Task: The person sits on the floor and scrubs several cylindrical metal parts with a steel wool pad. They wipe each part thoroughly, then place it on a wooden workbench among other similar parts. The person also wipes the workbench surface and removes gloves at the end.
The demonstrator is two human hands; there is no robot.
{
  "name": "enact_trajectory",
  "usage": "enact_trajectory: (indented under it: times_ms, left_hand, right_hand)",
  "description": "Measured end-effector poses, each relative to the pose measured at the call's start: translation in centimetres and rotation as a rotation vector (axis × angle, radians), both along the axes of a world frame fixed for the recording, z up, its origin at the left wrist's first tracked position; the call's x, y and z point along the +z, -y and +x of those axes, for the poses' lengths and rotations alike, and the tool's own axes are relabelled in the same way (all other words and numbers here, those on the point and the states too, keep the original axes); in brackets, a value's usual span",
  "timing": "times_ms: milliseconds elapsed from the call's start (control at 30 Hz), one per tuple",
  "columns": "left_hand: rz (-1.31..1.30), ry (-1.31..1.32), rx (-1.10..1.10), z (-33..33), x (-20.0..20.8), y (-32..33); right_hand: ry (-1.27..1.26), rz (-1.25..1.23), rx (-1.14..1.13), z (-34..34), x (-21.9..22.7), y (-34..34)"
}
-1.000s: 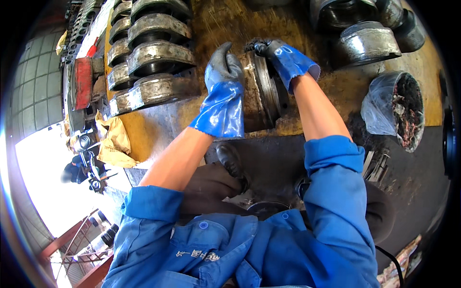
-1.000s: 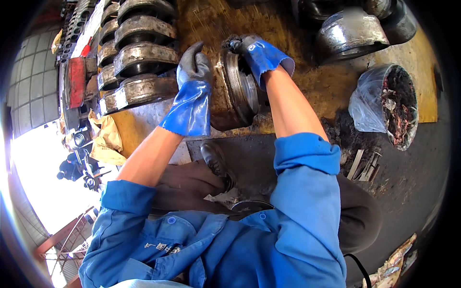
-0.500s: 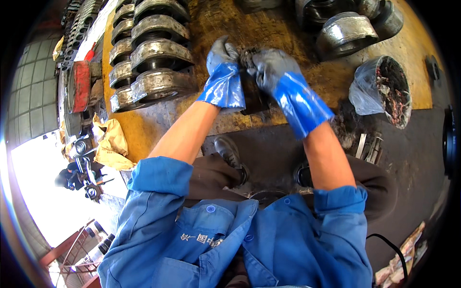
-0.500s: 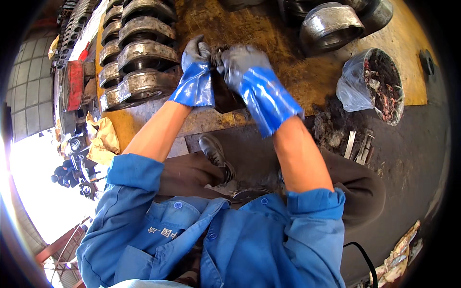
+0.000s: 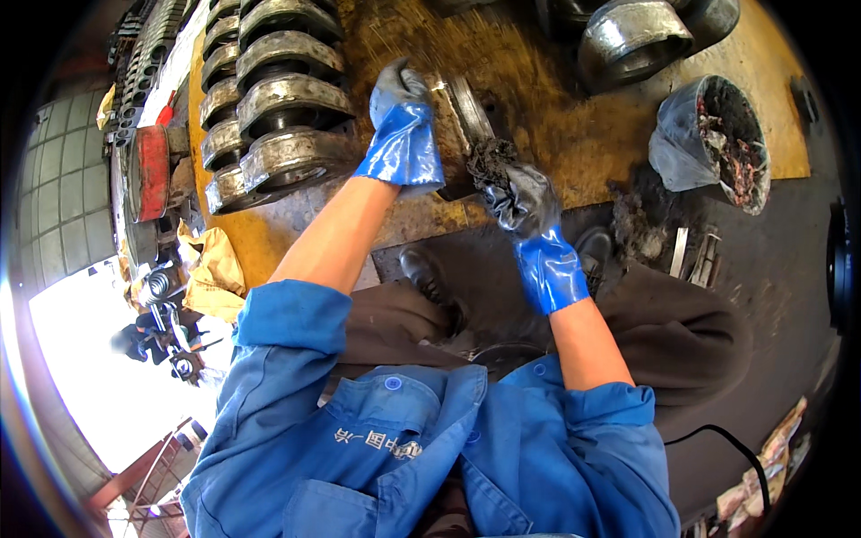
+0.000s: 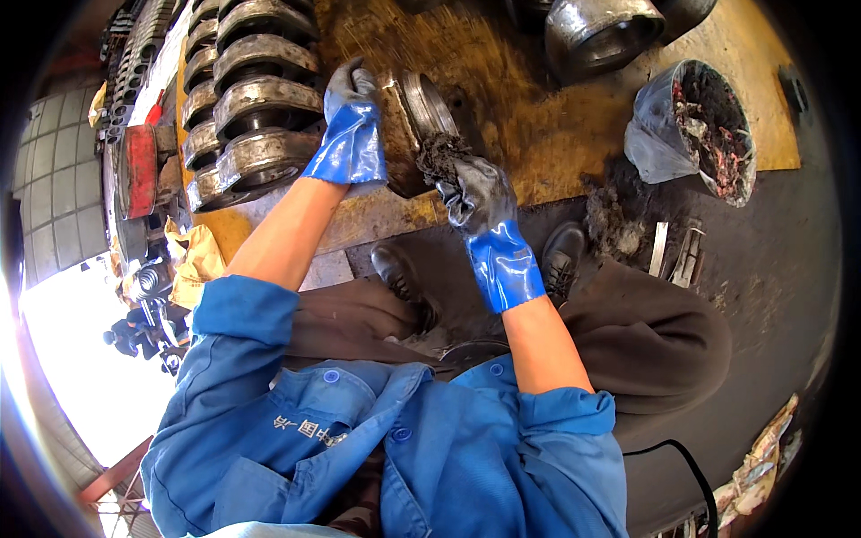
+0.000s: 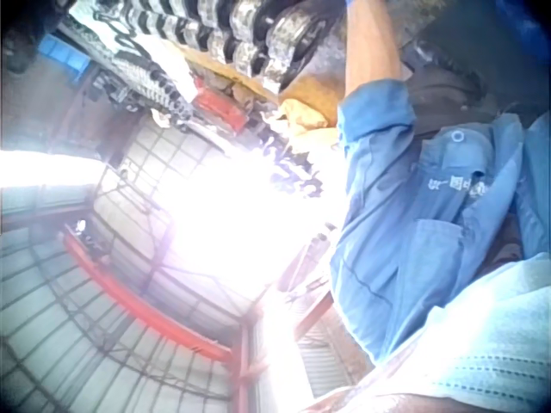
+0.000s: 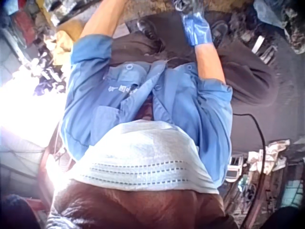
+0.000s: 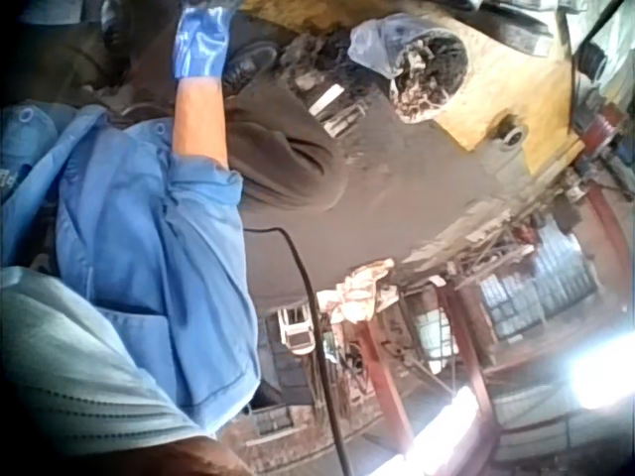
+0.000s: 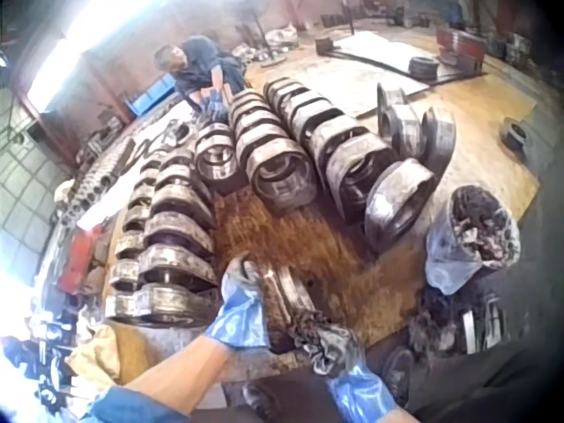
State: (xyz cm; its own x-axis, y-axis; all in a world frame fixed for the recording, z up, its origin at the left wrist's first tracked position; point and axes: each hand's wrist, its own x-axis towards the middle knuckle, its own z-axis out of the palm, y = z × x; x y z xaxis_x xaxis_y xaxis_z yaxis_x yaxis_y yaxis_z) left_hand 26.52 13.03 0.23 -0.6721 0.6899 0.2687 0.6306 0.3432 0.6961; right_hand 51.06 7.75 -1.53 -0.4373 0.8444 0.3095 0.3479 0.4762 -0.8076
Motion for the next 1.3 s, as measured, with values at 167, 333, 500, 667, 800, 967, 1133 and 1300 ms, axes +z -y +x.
enact_trajectory:
  times_ms: [167,333,500,667,800,967,1133,1300]
  left_hand:
    - [0.045,0.060,-0.037,-1.1,-0.3,-0.3]
    - [0.014,-0.216,-0.095,-1.2,0.5,0.1]
    - [0.045,0.067,-0.101,-0.9,0.1,0.0]
    - [0.080,0.053,-0.089,-0.8,0.1,-0.1]
    - [0.288,0.642,-0.166,-3.0,-1.1,-0.1]
    - [0.170,0.409,0.044,-3.1,-2.3,-0.4]
    - [0.109,-0.131,-0.072,-2.4,-0.3,0.2]
    - [0.014,0.075,-0.069,-0.1,-0.3,-0.9]
  right_hand:
    - [-0.027,-0.021,0.025,0.0,-3.2,0.5]
    - [-0.162,0.003,-0.025,0.4,-6.7,1.5]
    - [-0.308,-0.560,-0.138,0.8,-15.1,0.6]
    - [-0.847,-1.128,-0.422,-1.7,-13.9,-7.1]
    - [-0.918,-1.162,-0.318,-6.4,-11.7,-13.4]
    - [-0.298,-0.717,0.062,-8.7,-9.6,-14.8]
    - [-0.177,-0.781,0.284,-6.9,-14.2,-11.5]
    - [-0.760,-1.706,-0.092,-1.2,-22.8,-6.1]
